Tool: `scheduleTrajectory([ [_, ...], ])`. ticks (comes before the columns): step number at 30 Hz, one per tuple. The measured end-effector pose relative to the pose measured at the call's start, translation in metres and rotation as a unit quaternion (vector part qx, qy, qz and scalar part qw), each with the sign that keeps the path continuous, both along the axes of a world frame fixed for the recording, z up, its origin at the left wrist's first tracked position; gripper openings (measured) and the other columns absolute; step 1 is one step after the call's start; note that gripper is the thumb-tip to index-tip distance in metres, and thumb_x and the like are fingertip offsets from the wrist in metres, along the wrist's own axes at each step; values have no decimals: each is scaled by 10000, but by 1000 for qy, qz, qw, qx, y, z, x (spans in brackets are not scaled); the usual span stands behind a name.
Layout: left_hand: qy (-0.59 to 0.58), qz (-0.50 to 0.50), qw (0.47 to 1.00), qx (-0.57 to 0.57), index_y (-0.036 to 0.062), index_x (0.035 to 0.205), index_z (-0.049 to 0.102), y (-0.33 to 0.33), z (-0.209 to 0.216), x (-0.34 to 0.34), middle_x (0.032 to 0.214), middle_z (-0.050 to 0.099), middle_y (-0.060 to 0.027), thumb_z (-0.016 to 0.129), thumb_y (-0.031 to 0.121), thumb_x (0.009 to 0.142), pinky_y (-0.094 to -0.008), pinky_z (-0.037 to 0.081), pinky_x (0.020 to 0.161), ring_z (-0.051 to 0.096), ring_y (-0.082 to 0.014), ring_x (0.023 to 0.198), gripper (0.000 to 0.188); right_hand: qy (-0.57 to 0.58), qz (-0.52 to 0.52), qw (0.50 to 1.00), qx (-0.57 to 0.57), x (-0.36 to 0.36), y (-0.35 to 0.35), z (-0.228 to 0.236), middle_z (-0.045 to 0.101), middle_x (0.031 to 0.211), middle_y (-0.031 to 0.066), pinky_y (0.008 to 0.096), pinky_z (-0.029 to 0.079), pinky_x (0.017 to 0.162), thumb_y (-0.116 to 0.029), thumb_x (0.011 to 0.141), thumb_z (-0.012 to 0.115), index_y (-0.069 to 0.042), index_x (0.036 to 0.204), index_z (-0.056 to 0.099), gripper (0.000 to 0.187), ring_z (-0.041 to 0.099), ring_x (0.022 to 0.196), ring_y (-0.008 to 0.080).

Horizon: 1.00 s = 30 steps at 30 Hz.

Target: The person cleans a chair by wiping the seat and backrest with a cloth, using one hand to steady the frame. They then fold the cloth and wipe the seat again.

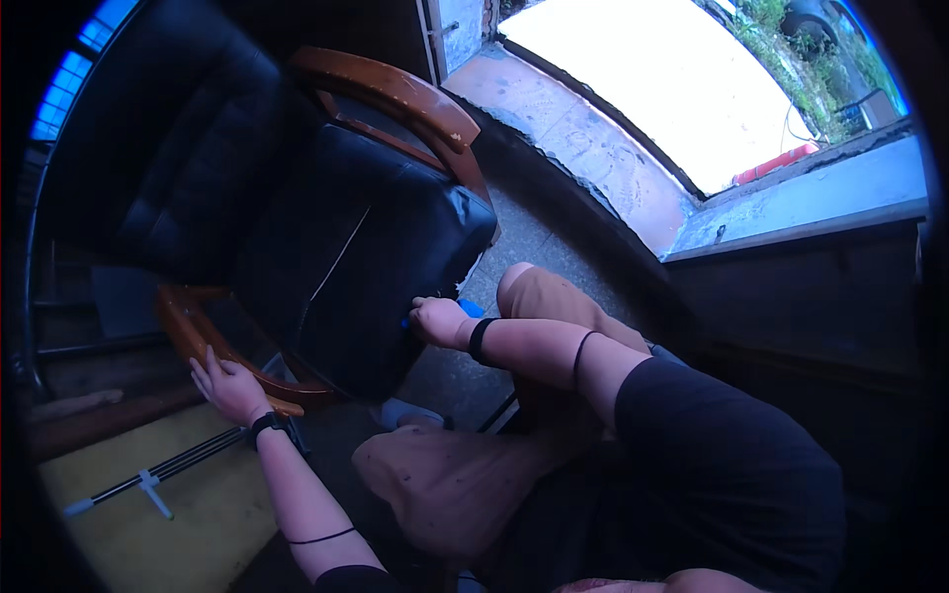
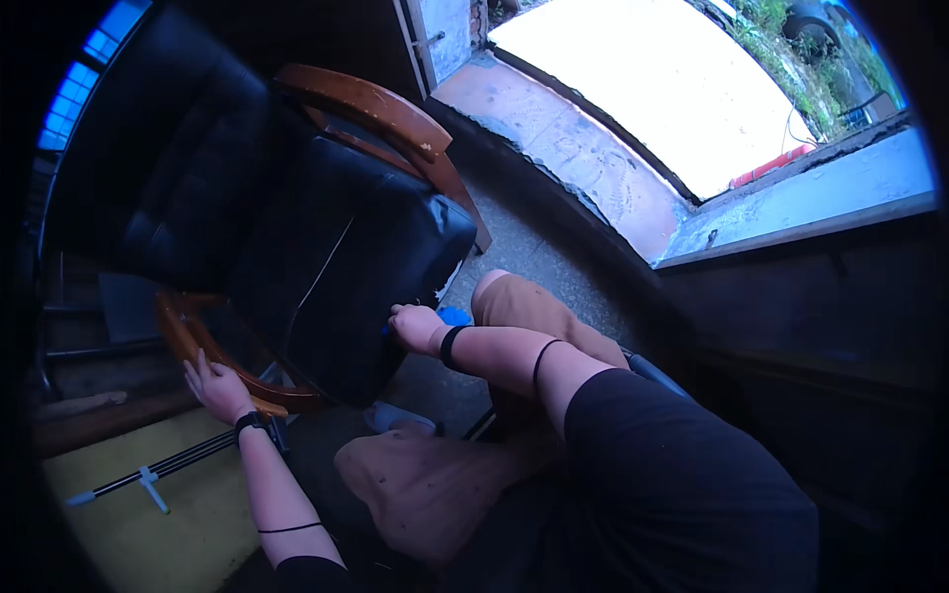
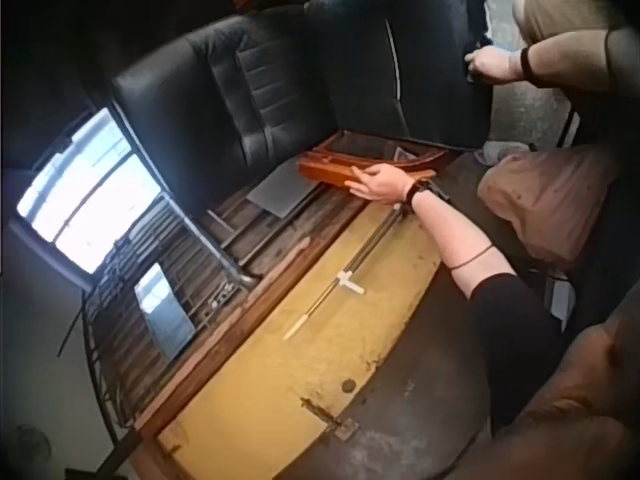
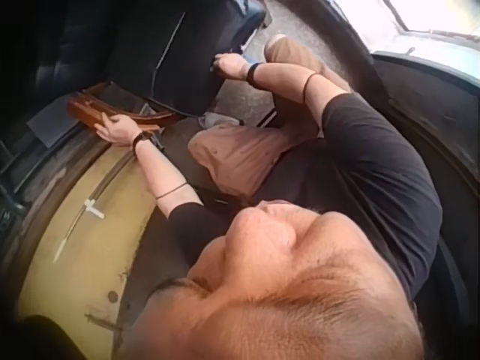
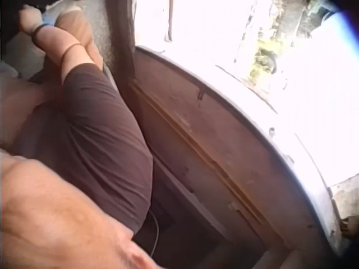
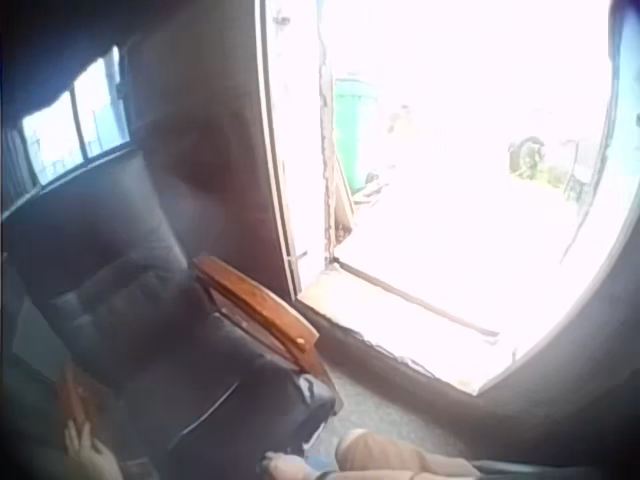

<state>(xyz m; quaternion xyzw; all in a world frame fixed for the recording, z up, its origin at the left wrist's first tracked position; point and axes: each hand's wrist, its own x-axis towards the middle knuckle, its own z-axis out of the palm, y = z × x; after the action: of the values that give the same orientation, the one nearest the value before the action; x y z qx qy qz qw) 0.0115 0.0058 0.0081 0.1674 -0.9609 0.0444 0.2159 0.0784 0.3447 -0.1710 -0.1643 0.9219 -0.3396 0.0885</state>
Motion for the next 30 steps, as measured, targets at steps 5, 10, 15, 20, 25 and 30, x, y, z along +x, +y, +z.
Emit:
scheduleTrajectory([
  [5, 36, -9, 999, -6, 215, 1304, 674, -2, 1, -4, 1524, 480, -110, 520, 174, 978, -424, 385, 1150, 434, -300, 1415, 363, 31, -137, 990, -4, -14, 2, 8, 602, 877, 133, 423, 558, 734, -169, 845, 674, -49, 818, 641, 127, 639, 847, 330],
  [10, 40, 8, 999, -6, 216, 1275, 696, -6, 2, 2, 1513, 498, -95, 530, 191, 977, -420, 396, 1143, 451, -297, 1404, 343, 30, -32, 999, 3, -6, -9, 8, 601, 886, 121, 428, 559, 755, -195, 819, 715, -64, 828, 631, 156, 649, 888, 343],
  [15, 68, -2, 997, -22, 231, 1244, 717, -13, -1, 3, 1482, 533, -85, 559, 182, 951, -403, 424, 1121, 470, -295, 1387, 337, 4, -172, 985, 10, -28, 5, 16, 615, 919, 145, 447, 556, 752, -182, 791, 733, -54, 815, 614, 176, 657, 856, 364],
  [20, 74, -10, 997, -2, 232, 1257, 700, -8, -7, -2, 1476, 536, -92, 553, 191, 949, -408, 415, 1122, 485, -307, 1365, 344, 2, -83, 996, 15, -22, 6, 16, 614, 911, 132, 441, 559, 748, -193, 769, 748, -64, 822, 615, 193, 658, 867, 352],
  [25, 85, 0, 996, -23, 217, 1209, 733, -12, -4, 1, 1452, 565, -77, 556, 199, 953, -430, 472, 1077, 495, -291, 1369, 311, -7, -104, 993, 47, -25, 8, 13, 601, 962, 125, 439, 556, 809, -157, 763, 718, -79, 856, 623, 154, 639, 957, 347],
  [30, 72, 7, 997, -8, 233, 1233, 718, -6, -4, 0, 1471, 546, -73, 550, 199, 954, -434, 473, 1070, 483, -293, 1376, 327, 27, -61, 997, 32, -20, 5, 11, 604, 907, 130, 437, 555, 752, -179, 752, 729, -75, 808, 618, 162, 649, 868, 355],
])
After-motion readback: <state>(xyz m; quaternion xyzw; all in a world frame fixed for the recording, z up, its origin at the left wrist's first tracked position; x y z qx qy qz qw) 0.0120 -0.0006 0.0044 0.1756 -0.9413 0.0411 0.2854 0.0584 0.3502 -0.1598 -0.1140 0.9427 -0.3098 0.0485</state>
